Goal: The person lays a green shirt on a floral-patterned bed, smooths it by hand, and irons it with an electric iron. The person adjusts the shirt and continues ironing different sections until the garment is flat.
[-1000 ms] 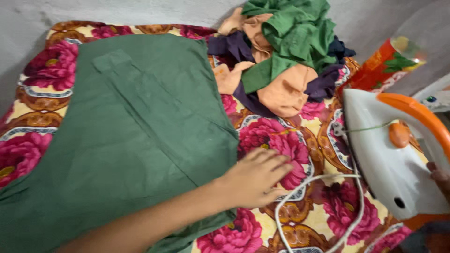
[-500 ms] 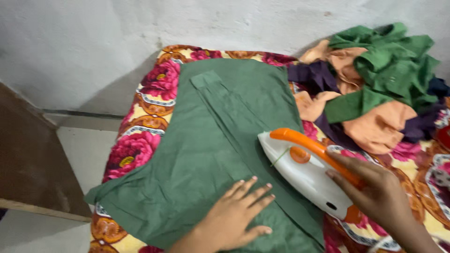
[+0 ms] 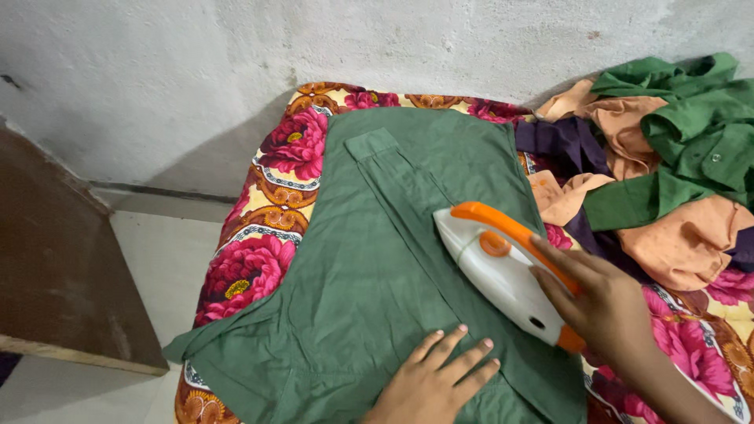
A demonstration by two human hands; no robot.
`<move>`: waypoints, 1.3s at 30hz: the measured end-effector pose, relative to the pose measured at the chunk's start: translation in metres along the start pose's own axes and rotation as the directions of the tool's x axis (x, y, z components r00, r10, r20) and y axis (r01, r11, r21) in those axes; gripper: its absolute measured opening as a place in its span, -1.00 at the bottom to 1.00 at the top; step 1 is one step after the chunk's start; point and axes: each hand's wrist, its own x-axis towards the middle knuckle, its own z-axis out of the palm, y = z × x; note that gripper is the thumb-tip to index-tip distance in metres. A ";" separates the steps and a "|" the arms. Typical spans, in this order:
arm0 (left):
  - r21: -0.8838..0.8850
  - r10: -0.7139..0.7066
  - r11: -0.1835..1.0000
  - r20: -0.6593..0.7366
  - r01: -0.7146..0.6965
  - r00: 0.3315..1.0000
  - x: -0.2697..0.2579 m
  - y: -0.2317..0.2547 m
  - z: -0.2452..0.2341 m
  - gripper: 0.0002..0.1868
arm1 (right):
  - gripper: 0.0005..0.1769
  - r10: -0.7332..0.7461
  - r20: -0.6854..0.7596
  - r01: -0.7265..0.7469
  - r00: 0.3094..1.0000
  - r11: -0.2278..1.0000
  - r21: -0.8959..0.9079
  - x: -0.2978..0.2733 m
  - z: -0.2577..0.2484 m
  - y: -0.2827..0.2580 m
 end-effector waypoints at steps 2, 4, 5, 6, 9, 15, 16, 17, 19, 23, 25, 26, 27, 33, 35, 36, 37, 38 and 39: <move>-0.037 -0.003 0.999 0.013 0.004 1.000 0.003 0.004 -0.011 -0.37 | -0.47 -0.023 -0.009 0.023 1.000 1.000 -0.004 0.013 0.008 0.000; -0.197 -0.006 0.980 0.028 0.011 1.000 0.007 0.006 -0.027 -0.24 | -0.47 -0.075 -0.022 0.074 0.997 0.997 -0.021 0.024 0.013 0.001; -0.195 0.012 0.981 0.021 -0.008 1.000 0.009 0.004 -0.036 -0.25 | -0.48 -0.070 -0.022 0.071 0.997 0.997 0.025 0.024 0.012 0.002; -0.190 0.026 0.982 0.013 -0.023 1.000 0.010 0.002 -0.044 -0.25 | -0.49 -0.070 -0.022 0.071 0.997 0.995 0.074 0.026 0.011 0.002; -0.309 -0.050 0.949 0.059 0.066 0.997 0.024 -0.020 -0.058 -0.33 | -0.49 -0.063 -0.050 0.072 0.997 0.977 0.200 0.027 0.003 0.008; -0.008 -0.174 0.984 -0.174 0.175 0.969 0.049 -0.122 -0.058 -0.47 | -0.47 0.014 -0.118 0.012 0.993 0.977 0.215 0.032 -0.004 0.003; 0.042 -0.185 0.979 -0.206 0.198 0.961 0.050 -0.136 -0.057 -0.44 | -0.48 -0.030 -0.147 0.062 0.989 0.973 0.220 0.036 -0.002 0.001; 0.092 -0.194 0.971 -0.239 0.221 0.951 0.050 -0.148 -0.056 -0.40 | -0.49 -0.015 -0.107 0.041 0.994 0.969 0.242 0.042 0.003 -0.001; 0.146 -0.179 0.967 -0.198 0.210 0.964 0.047 -0.169 -0.056 -0.32 | -0.50 0.024 -0.025 -0.016 0.999 0.959 0.284 0.051 0.016 -0.006; 0.068 -0.283 0.953 -0.149 0.296 0.947 0.040 -0.184 -0.050 -0.35 | -0.49 -0.088 -0.049 0.095 0.995 0.983 0.158 0.066 0.046 -0.017; 0.083 -0.287 0.949 -0.173 0.304 0.942 0.040 -0.184 -0.047 -0.36 | -0.47 -0.038 0.012 0.037 0.999 0.997 0.073 0.069 0.051 -0.022; 0.093 -0.290 0.946 -0.181 0.310 0.940 0.039 -0.183 -0.046 -0.37 | -0.46 -0.037 0.009 0.036 0.999 0.997 0.074 0.073 0.055 -0.026; 0.087 -0.292 0.947 -0.177 0.311 0.940 0.038 -0.182 -0.047 -0.37 | -0.45 -0.035 0.006 0.034 0.999 0.997 0.076 0.078 0.059 -0.028; 0.098 -0.301 0.941 -0.187 0.323 0.935 0.043 -0.179 -0.053 -0.37 | -0.49 -0.135 -0.127 0.141 0.983 0.989 0.037 0.125 0.098 -0.039; 0.106 -0.292 0.942 -0.208 0.318 0.934 0.043 -0.180 -0.055 -0.38 | -0.50 -0.164 -0.161 0.169 0.973 0.985 0.017 0.145 0.112 -0.041; 0.124 -0.292 0.939 -0.198 0.320 0.936 0.044 -0.181 -0.055 -0.39 | -0.50 -0.169 -0.168 0.171 0.971 0.985 -0.004 0.154 0.118 -0.043; 0.143 -0.293 0.936 -0.187 0.321 0.938 0.044 -0.182 -0.056 -0.41 | -0.51 -0.174 -0.176 0.172 0.969 0.985 -0.025 0.161 0.124 -0.044; 0.161 -0.295 0.932 -0.179 0.324 0.939 0.044 -0.182 -0.056 -0.42 | -0.51 -0.156 -0.160 0.154 0.975 0.988 -0.027 0.169 0.128 -0.045; 0.167 -0.299 0.929 -0.190 0.331 0.935 0.044 -0.183 -0.056 -0.41 | -0.50 -0.138 -0.144 0.136 0.980 0.990 -0.030 0.176 0.132 -0.047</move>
